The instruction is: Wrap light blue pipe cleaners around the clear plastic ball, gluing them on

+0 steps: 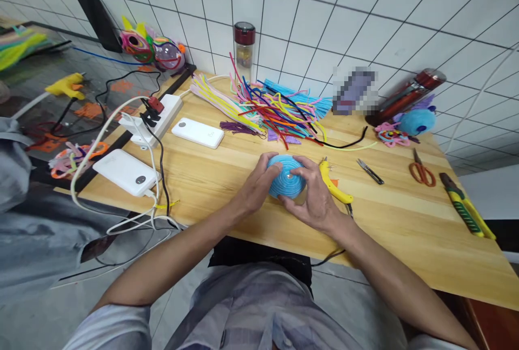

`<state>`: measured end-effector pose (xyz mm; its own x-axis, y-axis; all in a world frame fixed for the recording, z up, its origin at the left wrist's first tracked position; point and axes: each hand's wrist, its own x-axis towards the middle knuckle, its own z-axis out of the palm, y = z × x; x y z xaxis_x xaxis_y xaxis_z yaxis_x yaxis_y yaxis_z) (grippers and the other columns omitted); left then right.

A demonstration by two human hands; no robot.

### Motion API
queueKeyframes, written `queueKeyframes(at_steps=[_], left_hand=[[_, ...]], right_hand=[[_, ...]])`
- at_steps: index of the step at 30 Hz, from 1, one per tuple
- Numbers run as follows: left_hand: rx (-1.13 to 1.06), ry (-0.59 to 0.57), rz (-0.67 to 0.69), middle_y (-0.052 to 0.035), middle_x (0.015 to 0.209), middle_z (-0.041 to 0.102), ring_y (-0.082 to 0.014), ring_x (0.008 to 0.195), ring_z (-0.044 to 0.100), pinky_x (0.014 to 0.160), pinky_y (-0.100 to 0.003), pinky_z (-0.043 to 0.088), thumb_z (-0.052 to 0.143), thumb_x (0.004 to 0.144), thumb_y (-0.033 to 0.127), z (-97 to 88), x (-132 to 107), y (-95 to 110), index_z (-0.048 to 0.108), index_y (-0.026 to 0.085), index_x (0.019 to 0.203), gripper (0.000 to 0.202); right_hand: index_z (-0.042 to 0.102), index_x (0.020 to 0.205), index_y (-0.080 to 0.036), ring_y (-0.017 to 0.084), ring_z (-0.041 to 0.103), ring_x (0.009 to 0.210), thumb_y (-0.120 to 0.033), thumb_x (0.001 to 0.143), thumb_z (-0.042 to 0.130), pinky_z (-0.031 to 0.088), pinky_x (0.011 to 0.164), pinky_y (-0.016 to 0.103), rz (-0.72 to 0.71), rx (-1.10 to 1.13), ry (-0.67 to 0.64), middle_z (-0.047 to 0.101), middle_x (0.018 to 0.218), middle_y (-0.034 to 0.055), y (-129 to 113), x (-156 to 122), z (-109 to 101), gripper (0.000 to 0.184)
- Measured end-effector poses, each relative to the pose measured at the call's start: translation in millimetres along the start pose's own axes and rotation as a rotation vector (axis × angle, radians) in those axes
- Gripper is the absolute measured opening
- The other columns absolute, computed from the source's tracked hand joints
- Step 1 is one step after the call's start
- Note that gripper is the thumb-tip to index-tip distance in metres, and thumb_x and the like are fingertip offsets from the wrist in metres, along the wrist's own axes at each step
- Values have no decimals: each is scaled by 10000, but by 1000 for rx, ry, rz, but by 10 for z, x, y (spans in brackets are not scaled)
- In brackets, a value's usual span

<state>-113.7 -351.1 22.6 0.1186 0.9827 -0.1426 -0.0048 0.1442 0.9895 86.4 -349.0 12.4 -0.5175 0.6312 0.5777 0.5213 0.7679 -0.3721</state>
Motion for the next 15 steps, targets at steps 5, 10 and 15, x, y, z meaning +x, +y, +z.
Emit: queueKeyframes(at_steps=[5,10,15], left_hand=[[-58,-38,106,-130,1474,625,-328,1380,583,1200,-488,449,565,953,507,11,109,45,524,179,1455,602],[-63,53,180,-131,1510,643,-303,1423,584,1185,-455,463,583,972,498,-14,281,88,587,203,1406,525],[24,321,300,-17,790,680,-173,764,630,778,-305,510,520,1012,373,-96,587,39,620,215,912,211]], right_hand=[[430,1419,-296,420,586,1423,-320,871,812,572,1063,672,-25,18,67,542,1531,215,125,99,-6,668],[423,1388,-305,417,584,1423,-311,847,820,565,1077,680,-11,18,121,540,1519,203,219,87,17,671],[434,1367,-288,419,589,1405,-333,850,807,556,1080,687,49,23,146,552,1500,208,312,37,70,639]])
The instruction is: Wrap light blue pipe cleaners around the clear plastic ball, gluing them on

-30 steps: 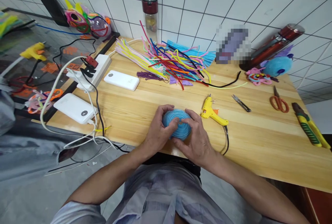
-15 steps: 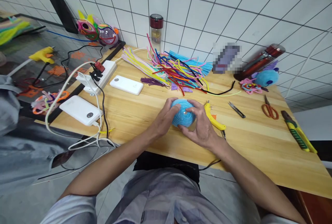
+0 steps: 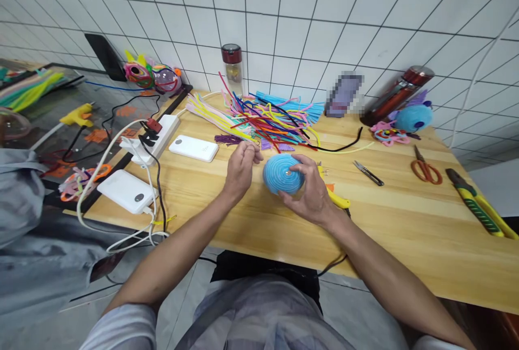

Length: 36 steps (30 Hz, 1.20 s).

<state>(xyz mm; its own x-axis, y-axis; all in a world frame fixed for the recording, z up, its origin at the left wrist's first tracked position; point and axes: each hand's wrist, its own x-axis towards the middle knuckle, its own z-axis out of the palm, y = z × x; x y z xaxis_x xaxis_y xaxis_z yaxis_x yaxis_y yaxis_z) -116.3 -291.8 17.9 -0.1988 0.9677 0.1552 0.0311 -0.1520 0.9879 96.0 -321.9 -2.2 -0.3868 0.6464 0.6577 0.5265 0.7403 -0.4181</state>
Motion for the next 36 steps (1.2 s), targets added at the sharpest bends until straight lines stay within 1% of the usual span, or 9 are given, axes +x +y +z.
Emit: queueKeyframes(at_steps=[3,7,9,11,13,16,20,23,36], left_hand=[[65,23,12,45,629,527,-142,601,490,636,-279,406,501,1049,384,11,33,-94,581,224,845,271],[167,-29,62,46,636,508,-142,633,493,666,-287,407,589,1038,482,7,-66,-176,553,224,775,370],[137,-54,128,6,823,636,-167,826,616,809,-301,484,726,953,510,-12,-102,-205,558,224,832,353],[51,-147,142,-68,1196,706,-233,1181,664,1023,-368,513,784,896,561,-35,-117,-228,588,232,978,393],[-25,-309,113,-117,1557,569,-302,1493,526,1190,-469,465,769,894,624,-59,-122,-241,594,257,1192,504],[-29,-504,142,-121,1751,364,-337,1667,313,1293,-558,380,768,916,609,-82,-129,-248,549,303,1397,611],[40,-622,279,-146,1705,447,-338,1668,333,1342,-596,305,739,976,518,-99,-132,-254,595,282,1357,471],[61,-651,300,-167,1681,482,-347,1643,387,1332,-604,328,721,990,508,-114,-128,-256,602,263,1327,433],[29,-599,169,-143,1499,638,-311,1419,608,1163,-498,515,724,954,487,-50,-174,-211,558,253,1229,398]], right_hand=[[436,1370,-279,416,593,1396,-322,844,797,552,1089,684,16,-1,-18,558,1482,211,37,-26,23,640],[429,1386,-280,418,583,1409,-313,839,799,549,1101,685,18,-8,-36,552,1488,213,66,-54,21,661],[427,1388,-284,421,575,1419,-306,831,807,554,1097,685,17,-8,-39,542,1503,212,81,-66,8,675],[427,1389,-285,422,573,1422,-292,830,808,559,1092,683,6,-7,-50,537,1511,211,93,-76,-6,676],[429,1393,-281,420,575,1422,-276,834,803,569,1080,677,-10,-4,-65,535,1515,215,99,-81,-20,673],[430,1399,-279,412,579,1418,-257,846,785,580,1066,666,-37,23,-87,538,1517,214,95,-85,-27,658],[413,1406,-300,401,578,1428,-238,845,778,567,1094,673,-53,48,-121,530,1538,195,79,-88,-6,672],[412,1403,-294,406,579,1424,-239,843,781,574,1084,672,-56,40,-138,530,1528,203,69,-86,12,673],[408,1403,-306,409,580,1439,-244,839,789,571,1085,656,-8,15,-143,531,1539,197,-5,-70,22,683]])
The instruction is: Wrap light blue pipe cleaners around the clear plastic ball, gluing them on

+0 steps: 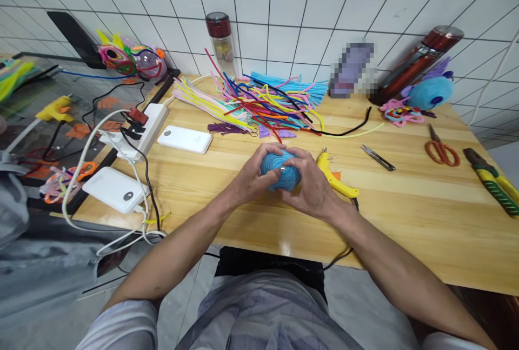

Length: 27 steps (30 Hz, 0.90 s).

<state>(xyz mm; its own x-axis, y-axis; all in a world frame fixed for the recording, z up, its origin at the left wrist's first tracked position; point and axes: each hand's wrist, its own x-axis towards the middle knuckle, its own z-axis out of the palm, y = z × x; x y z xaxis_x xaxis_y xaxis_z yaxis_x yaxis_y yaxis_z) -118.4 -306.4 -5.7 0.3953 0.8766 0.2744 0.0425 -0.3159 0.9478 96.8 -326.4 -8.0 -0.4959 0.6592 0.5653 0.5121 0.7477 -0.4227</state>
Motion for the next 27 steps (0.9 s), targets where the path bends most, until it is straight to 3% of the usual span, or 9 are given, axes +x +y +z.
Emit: queueKeyframes(at_steps=[6,16,27], left_hand=[[-49,41,-38,-132,1538,600,-291,1379,615,1075,-442,554,703,963,448,48,-36,50,516,260,1168,334],[154,134,95,-154,1432,624,-278,1368,601,1169,-490,483,624,1016,344,101,-88,112,533,239,1026,140],[211,183,90,-151,1397,667,-280,1334,637,1145,-476,500,631,991,291,133,-96,111,573,238,1033,89]], right_hand=[[403,1401,-320,410,581,1426,-249,827,798,578,1073,661,29,-21,2,529,1527,179,-15,-1,18,700],[415,1412,-311,412,606,1377,-290,863,777,594,1035,670,57,-28,42,551,1491,189,-35,-7,34,657],[421,1398,-322,401,594,1413,-278,892,759,590,1069,667,101,-15,47,545,1507,181,-92,2,42,610]])
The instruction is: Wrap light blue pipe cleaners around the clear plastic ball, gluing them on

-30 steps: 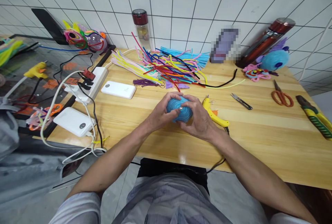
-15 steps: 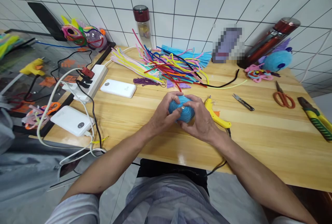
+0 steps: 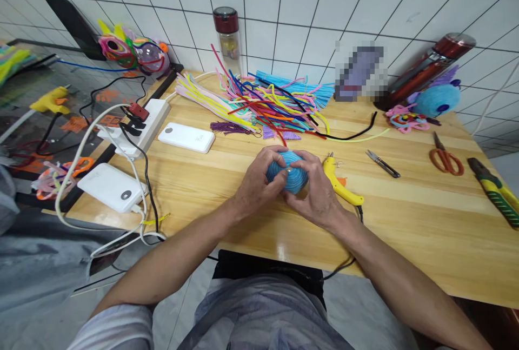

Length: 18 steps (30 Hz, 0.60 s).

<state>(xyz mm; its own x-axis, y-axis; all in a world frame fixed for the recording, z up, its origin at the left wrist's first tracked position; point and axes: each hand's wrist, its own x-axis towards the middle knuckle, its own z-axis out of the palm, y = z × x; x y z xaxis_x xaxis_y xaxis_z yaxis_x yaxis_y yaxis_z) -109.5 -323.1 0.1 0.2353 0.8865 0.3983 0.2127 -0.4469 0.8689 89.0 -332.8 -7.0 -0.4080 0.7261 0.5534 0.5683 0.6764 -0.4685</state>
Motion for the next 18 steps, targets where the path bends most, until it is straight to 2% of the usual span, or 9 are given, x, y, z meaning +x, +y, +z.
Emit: queueKeyframes(at_steps=[8,18], left_hand=[[-30,-4,-21,-147,1410,676,-263,1311,661,1128,-450,513,634,1004,308,7,-7,-4,550,240,1035,113],[-35,-6,-56,-137,1428,677,-273,1345,641,1165,-470,500,649,1002,329,19,-15,11,576,242,1031,117]], right_hand=[[474,1377,-315,402,579,1443,-298,916,748,555,1114,697,41,40,-6,543,1535,183,-27,-19,-6,536],[494,1392,-323,405,571,1466,-278,919,741,521,1152,722,72,67,0,550,1562,174,-41,-40,10,536]])
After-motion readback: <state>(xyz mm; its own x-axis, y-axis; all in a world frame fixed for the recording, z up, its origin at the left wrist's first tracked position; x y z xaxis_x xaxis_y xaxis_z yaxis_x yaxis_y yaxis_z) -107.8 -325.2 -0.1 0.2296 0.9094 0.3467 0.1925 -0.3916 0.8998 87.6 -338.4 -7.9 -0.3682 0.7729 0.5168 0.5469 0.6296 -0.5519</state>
